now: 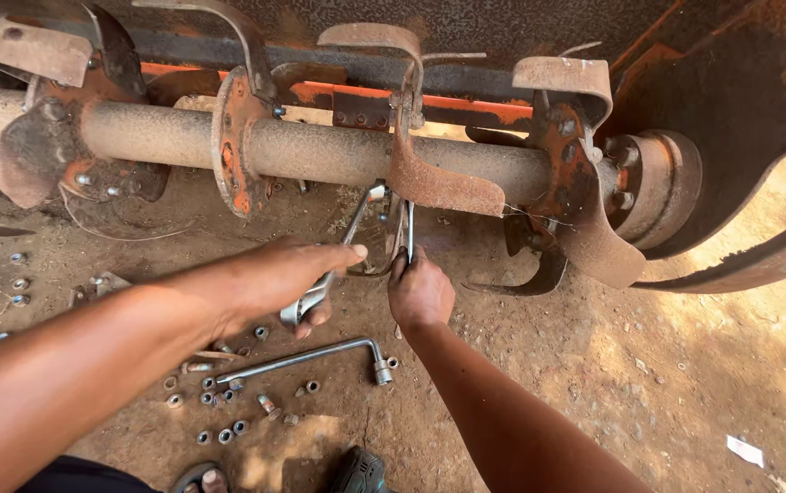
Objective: The person uses two wrenches to tighten bolts on a rusty metal auger attached to a large machine. The person works on multiple bolts along the auger shaft, alternating between wrenches to secure the components.
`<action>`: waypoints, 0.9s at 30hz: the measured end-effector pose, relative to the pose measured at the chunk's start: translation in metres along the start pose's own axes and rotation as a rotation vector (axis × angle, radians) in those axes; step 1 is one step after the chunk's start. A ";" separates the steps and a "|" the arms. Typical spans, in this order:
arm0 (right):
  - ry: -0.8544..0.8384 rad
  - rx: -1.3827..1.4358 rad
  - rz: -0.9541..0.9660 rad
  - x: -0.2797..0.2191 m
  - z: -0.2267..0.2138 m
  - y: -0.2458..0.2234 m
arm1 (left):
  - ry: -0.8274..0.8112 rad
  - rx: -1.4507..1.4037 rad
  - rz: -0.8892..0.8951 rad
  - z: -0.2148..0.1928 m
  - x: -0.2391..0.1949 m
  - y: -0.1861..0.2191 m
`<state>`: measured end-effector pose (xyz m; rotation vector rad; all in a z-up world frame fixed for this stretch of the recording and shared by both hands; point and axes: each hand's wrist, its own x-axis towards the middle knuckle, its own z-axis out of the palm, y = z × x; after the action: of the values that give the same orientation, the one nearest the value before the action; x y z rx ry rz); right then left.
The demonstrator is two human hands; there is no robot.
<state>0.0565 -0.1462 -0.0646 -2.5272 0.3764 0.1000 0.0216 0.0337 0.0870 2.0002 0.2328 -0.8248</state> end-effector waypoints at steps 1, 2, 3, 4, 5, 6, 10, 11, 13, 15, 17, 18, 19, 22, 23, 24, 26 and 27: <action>-0.016 -0.004 0.014 0.001 -0.003 0.003 | -0.014 0.031 0.026 0.000 0.013 0.005; 0.004 -0.003 0.029 0.003 -0.007 0.007 | -0.028 0.062 0.052 0.000 0.029 0.010; 0.013 0.003 0.030 0.003 -0.007 0.007 | -0.016 0.033 0.117 -0.001 0.046 0.013; 0.021 0.008 0.031 0.002 -0.008 0.007 | -0.003 0.005 0.183 0.004 0.068 0.018; 0.043 0.000 -0.001 -0.001 -0.004 0.002 | 0.024 -0.118 0.191 0.003 0.090 0.020; 0.065 -0.008 -0.033 -0.005 0.000 -0.003 | 0.052 -0.241 0.202 0.003 0.112 0.018; 0.116 -0.017 -0.046 0.000 -0.007 0.008 | 0.109 -0.443 0.205 0.020 0.201 0.007; 0.084 -0.021 -0.032 -0.001 -0.004 0.007 | 0.090 -0.517 0.170 0.021 0.213 0.002; 0.030 -0.027 0.001 0.001 -0.004 0.006 | 0.172 -0.481 0.112 0.030 0.226 -0.005; 0.068 -0.009 -0.012 0.001 -0.004 0.004 | 0.220 -0.489 0.097 0.035 0.227 -0.005; 0.066 -0.005 -0.005 -0.002 -0.003 0.003 | 0.238 -0.547 0.120 0.037 0.222 -0.005; 0.053 -0.008 0.012 -0.003 -0.002 0.003 | 0.248 -0.468 0.128 0.034 0.219 -0.004; 0.050 -0.007 0.029 0.000 -0.004 0.001 | 0.257 -0.384 0.145 0.031 0.220 0.002; 0.113 -0.002 -0.018 -0.003 -0.006 0.009 | 0.242 -0.284 0.211 0.027 0.218 0.007; 0.079 -0.022 -0.017 -0.004 -0.004 0.007 | 0.242 -0.273 0.237 0.019 0.215 0.007; 0.045 -0.042 -0.016 -0.005 -0.004 0.007 | 0.255 -0.254 0.191 0.016 0.211 0.007; -0.006 -0.057 0.009 0.001 -0.007 0.003 | 0.282 -0.212 0.119 0.006 0.203 0.018; -0.045 -0.057 0.038 0.001 -0.008 0.003 | 0.308 -0.102 0.084 0.004 0.195 0.019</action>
<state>0.0561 -0.1534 -0.0602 -2.5696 0.4090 0.1848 0.1764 -0.0104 -0.0249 2.0195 0.3566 -0.4404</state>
